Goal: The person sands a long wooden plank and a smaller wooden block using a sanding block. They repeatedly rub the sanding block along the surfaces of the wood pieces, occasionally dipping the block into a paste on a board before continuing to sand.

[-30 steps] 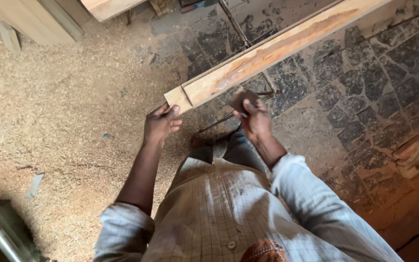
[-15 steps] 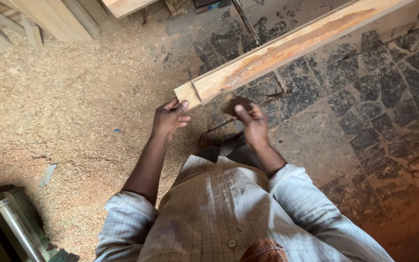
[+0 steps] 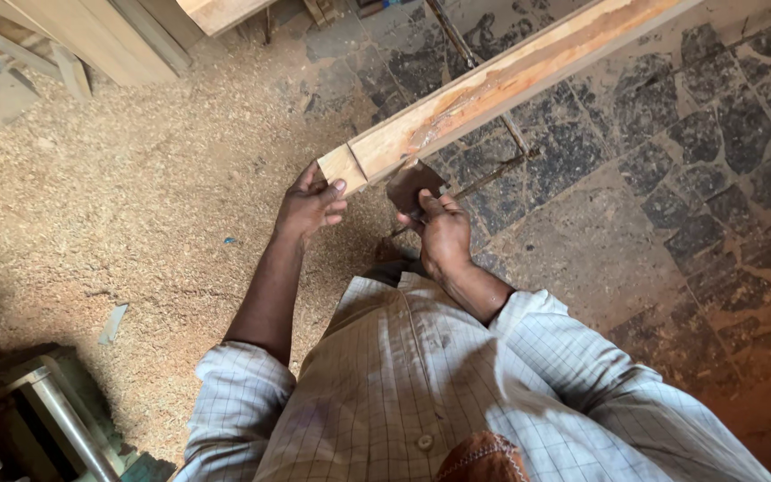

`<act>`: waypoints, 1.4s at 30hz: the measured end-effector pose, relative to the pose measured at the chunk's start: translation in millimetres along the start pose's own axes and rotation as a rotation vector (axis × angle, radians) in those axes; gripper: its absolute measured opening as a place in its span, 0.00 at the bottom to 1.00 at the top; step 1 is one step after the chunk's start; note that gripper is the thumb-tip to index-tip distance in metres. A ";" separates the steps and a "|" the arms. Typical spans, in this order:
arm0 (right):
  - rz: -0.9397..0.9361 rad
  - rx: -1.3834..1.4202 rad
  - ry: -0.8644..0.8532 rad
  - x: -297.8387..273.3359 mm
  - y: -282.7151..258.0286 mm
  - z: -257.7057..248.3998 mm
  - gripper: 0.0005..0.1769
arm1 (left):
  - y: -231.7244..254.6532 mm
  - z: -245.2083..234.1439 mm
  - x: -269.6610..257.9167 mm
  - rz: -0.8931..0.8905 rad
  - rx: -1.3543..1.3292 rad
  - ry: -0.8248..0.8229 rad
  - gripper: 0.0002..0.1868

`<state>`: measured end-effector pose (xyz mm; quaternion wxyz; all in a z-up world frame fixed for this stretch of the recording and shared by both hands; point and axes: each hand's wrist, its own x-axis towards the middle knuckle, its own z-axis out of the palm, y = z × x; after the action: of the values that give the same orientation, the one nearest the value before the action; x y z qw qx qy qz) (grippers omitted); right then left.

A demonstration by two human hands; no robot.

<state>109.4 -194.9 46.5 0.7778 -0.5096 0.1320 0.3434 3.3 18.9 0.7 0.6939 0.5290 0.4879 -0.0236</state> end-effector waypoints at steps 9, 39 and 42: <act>0.142 0.013 0.095 11.1 -53.7 54.1 0.10 | 17.4 -15.7 11.8 0.027 0.179 -0.127 0.43; -0.498 -0.573 0.710 -4.6 63.1 68.4 0.12 | 59.7 -36.4 65.2 0.098 0.849 -0.608 0.30; -0.343 -0.620 0.691 -10.5 55.9 89.2 0.18 | 66.9 -35.6 64.8 0.103 0.834 -0.596 0.30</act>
<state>51.4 -106.6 52.8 0.5456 -0.8155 0.1879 0.0445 50.6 106.6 4.0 0.5329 0.7545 0.1914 -0.3317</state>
